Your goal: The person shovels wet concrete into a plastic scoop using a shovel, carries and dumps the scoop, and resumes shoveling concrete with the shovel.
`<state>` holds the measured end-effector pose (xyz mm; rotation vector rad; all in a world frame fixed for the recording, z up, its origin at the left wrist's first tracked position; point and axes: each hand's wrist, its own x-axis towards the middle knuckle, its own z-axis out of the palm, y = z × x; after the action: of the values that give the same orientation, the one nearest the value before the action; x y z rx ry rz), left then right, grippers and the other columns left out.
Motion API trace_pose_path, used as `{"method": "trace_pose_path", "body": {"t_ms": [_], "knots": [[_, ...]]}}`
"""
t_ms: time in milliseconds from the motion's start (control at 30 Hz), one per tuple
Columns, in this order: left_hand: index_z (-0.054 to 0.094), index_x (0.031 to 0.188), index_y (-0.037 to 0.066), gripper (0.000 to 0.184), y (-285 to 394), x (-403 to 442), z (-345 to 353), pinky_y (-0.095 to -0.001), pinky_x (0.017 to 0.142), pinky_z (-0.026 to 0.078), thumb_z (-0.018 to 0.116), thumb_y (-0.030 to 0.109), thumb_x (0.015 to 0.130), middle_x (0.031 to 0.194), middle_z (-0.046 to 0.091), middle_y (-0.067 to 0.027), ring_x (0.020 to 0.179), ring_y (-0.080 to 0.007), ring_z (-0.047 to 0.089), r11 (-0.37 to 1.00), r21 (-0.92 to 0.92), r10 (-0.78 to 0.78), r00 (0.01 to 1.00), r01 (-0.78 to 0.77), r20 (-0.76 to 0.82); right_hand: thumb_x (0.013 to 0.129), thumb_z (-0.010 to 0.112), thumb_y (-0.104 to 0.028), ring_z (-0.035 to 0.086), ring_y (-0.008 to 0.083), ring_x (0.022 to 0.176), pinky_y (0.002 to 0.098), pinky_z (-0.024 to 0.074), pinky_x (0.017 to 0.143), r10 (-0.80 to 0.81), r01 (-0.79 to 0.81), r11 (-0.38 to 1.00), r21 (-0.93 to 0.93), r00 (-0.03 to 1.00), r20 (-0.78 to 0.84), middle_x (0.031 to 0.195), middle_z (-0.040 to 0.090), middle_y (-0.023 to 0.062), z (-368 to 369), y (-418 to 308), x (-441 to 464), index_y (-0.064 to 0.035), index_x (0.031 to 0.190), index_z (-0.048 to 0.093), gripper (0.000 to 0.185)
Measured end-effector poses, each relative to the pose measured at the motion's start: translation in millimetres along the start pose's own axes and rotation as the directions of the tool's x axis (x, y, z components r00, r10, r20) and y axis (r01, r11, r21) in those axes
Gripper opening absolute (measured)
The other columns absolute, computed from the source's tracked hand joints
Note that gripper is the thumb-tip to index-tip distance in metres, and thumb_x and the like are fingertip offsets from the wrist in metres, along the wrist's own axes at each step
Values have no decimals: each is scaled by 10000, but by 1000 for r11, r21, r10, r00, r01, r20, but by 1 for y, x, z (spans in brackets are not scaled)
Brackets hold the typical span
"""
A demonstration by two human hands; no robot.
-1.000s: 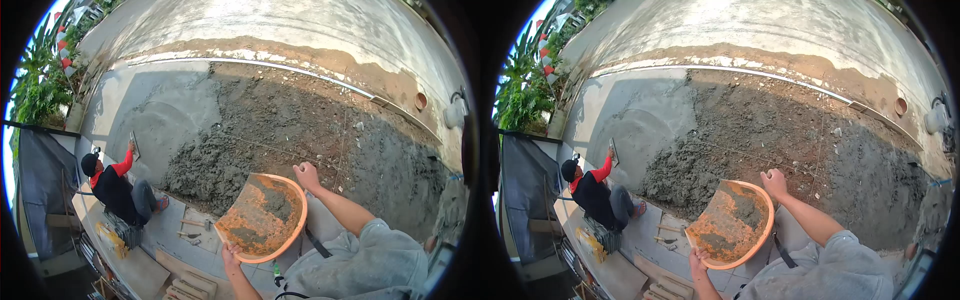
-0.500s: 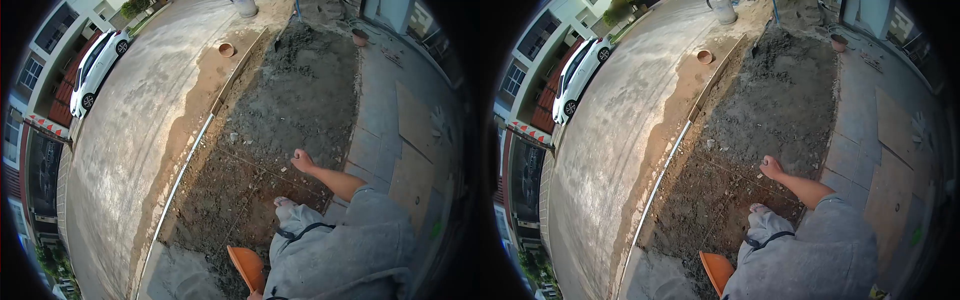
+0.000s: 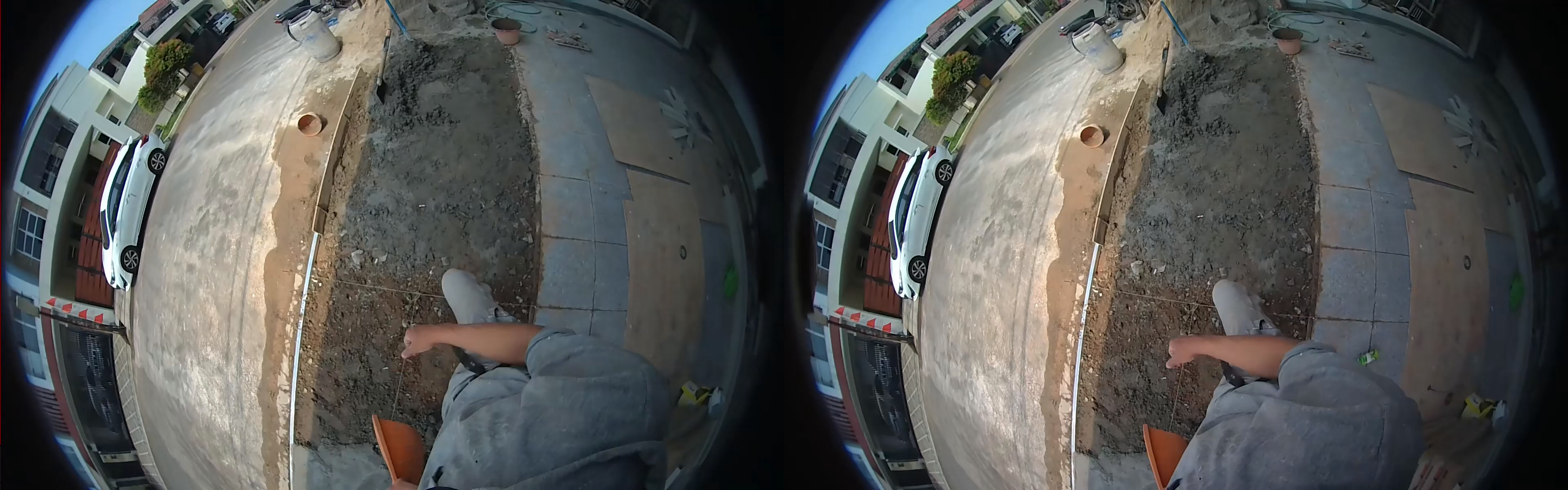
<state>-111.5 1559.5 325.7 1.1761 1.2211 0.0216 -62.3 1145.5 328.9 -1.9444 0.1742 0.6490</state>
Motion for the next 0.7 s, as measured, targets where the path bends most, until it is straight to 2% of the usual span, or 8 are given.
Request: {"method": "trace_pose_path", "body": {"t_ms": [100,200,267,367,500,533,567,700], "knots": [[356,765,53,134,17,-15,32,-338,543,432,386,136,866,659,386,-49,510,-221,380,1000,-21,20,999,-19,44,816,639,-313,634,163,600,307,491,573,120,-40,961,273,952,-283,667,675,64,-57,58,-27,7,646,641,363],[350,760,56,127,21,-40,85,-341,548,438,391,123,860,665,388,-51,515,-224,382,998,-54,28,997,-24,77,833,653,-292,653,175,752,313,530,633,153,31,883,468,924,-351,940,682,127,-101,131,-52,23,1244,498,540],[346,756,58,124,18,-59,133,-342,551,442,395,115,855,669,390,-53,518,-226,383,997,-75,25,995,-18,94,796,704,-222,650,209,773,343,532,628,313,-109,705,701,934,-169,1103,614,169,-137,177,-56,-11,1381,320,731],[340,751,61,122,1,-95,221,-345,555,448,400,102,849,675,392,-55,523,-229,384,995,-97,24,991,-11,132,801,717,-338,649,276,812,384,547,681,410,-103,424,900,907,-90,1177,568,179,-202,199,-72,-26,1384,322,770],[332,744,65,124,-45,-164,383,-348,561,455,406,86,841,684,394,-58,529,-233,386,994,-94,-36,972,60,231,809,682,-448,632,308,886,417,543,758,344,-96,236,967,939,9,1185,559,195,-321,244,-64,-42,1399,285,819],[331,742,66,125,-56,-181,435,-349,563,457,408,82,839,686,395,-58,530,-233,387,995,-62,-57,954,78,295,807,656,-504,617,323,937,432,533,793,407,-100,253,962,913,-12,1205,545,200,-360,235,-68,-47,1393,288,829],[365,897,114,159,-76,-182,503,-380,598,421,299,213,1002,681,313,1,523,-152,291,992,92,-122,875,89,469,805,630,-561,603,338,987,448,523,828,482,-123,230,965,876,-3,1224,530,205,-389,230,-76,-53,1387,291,843],[410,964,65,227,-107,-343,681,-319,461,387,316,264,1021,695,398,-15,522,-117,338,913,334,-389,749,235,536,845,569,-546,575,348,1064,477,506,869,508,21,43,999,860,-40,1250,506,206,-480,244,-111,-46,1373,302,774]]}}
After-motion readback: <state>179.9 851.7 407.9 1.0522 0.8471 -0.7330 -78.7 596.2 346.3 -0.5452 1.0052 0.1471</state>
